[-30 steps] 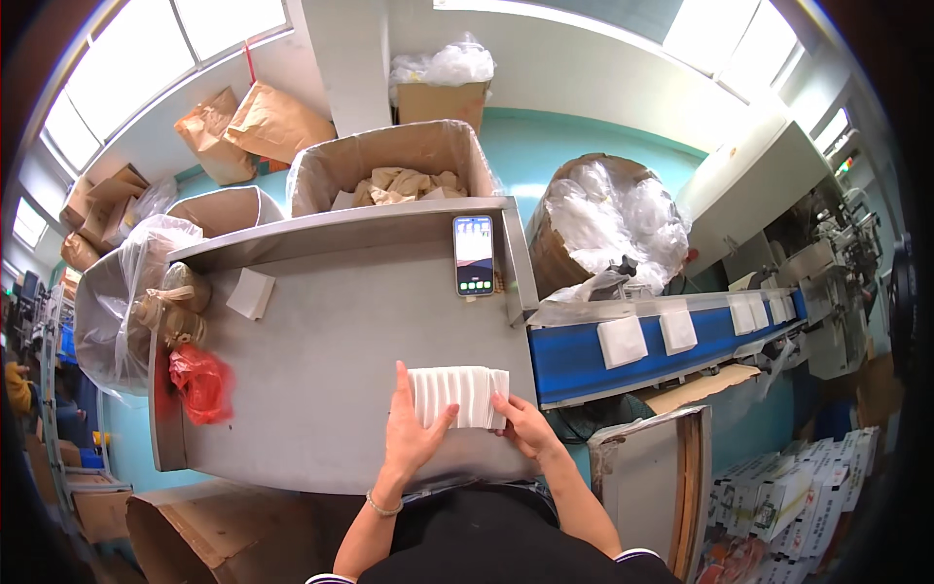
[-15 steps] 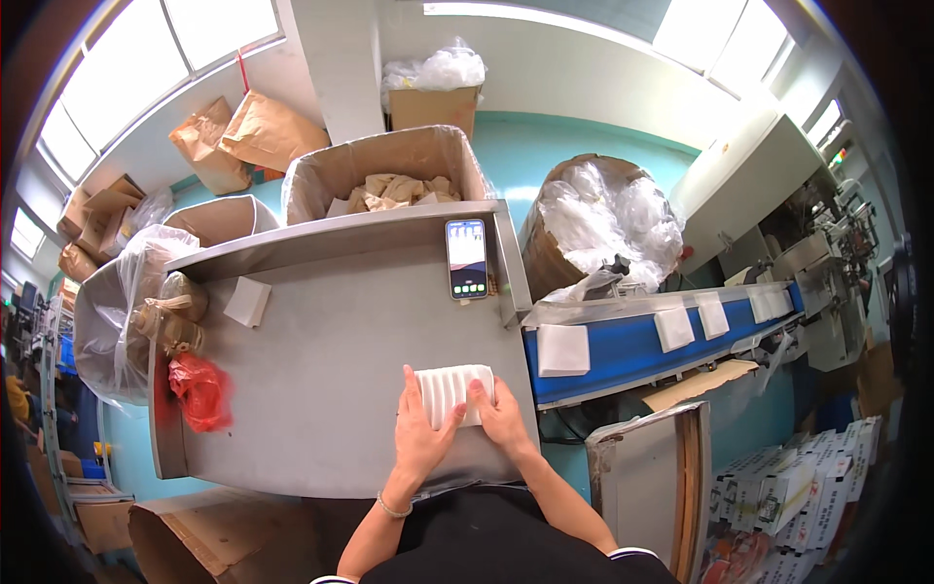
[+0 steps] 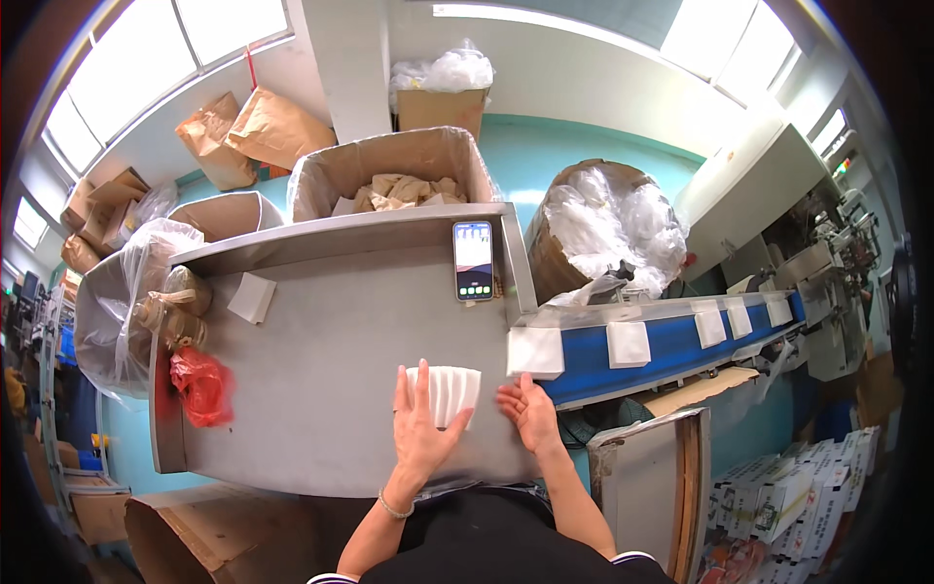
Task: Stacking small white paper pads and feeding them into a packaging machine conveyor.
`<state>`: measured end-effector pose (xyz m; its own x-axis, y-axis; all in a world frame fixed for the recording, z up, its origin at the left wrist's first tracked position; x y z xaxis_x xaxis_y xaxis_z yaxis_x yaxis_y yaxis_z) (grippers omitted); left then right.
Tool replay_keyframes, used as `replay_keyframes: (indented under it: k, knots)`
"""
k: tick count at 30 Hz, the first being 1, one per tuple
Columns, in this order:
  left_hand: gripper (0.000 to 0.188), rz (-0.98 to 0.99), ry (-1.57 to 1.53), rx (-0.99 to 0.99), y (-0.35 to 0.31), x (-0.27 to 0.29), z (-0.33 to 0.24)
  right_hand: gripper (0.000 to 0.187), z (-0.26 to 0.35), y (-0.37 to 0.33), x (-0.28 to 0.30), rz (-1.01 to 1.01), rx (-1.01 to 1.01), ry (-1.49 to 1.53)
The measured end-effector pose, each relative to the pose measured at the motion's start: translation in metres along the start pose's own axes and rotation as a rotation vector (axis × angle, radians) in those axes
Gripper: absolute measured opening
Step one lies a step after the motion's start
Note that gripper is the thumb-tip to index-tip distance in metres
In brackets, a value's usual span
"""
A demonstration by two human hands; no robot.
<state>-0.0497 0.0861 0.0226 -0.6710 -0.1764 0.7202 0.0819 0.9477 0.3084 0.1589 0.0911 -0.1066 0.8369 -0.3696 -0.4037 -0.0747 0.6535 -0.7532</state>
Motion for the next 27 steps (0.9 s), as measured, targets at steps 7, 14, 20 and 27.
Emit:
replay_keyframes:
  k: [7,14,20,27]
  knots:
    - [0.103,0.027,-0.207,-0.007,-0.002,-0.023,-0.007,0.049,-0.01,-0.014,-0.051,0.085,0.135,-0.282]
    - [0.103,0.082,-0.019,0.061,0.0,-0.014,-0.004,0.036,-0.047,-0.009,-0.028,0.226,-0.262,-0.32]
    - [0.098,0.002,-0.184,0.064,0.002,-0.01,0.001,0.038,-0.002,0.007,-0.001,0.064,-0.006,-0.014]
    - [0.099,0.014,-0.324,0.122,-0.01,-0.03,0.01,0.047,-0.021,-0.006,-0.056,0.161,0.057,-0.213]
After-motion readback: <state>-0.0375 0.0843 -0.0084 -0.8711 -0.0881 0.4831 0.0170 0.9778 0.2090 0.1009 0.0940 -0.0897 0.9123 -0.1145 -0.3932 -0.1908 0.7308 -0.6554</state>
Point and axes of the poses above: each hand's wrist, its own y-axis towards the middle knuckle, its own x-axis out of the back of the hand, z = x × y, the point moved 9 cm from there along y, towards the middle knuckle, and after that the axes turned 13 degrees about -x, right-handed, at the moved point
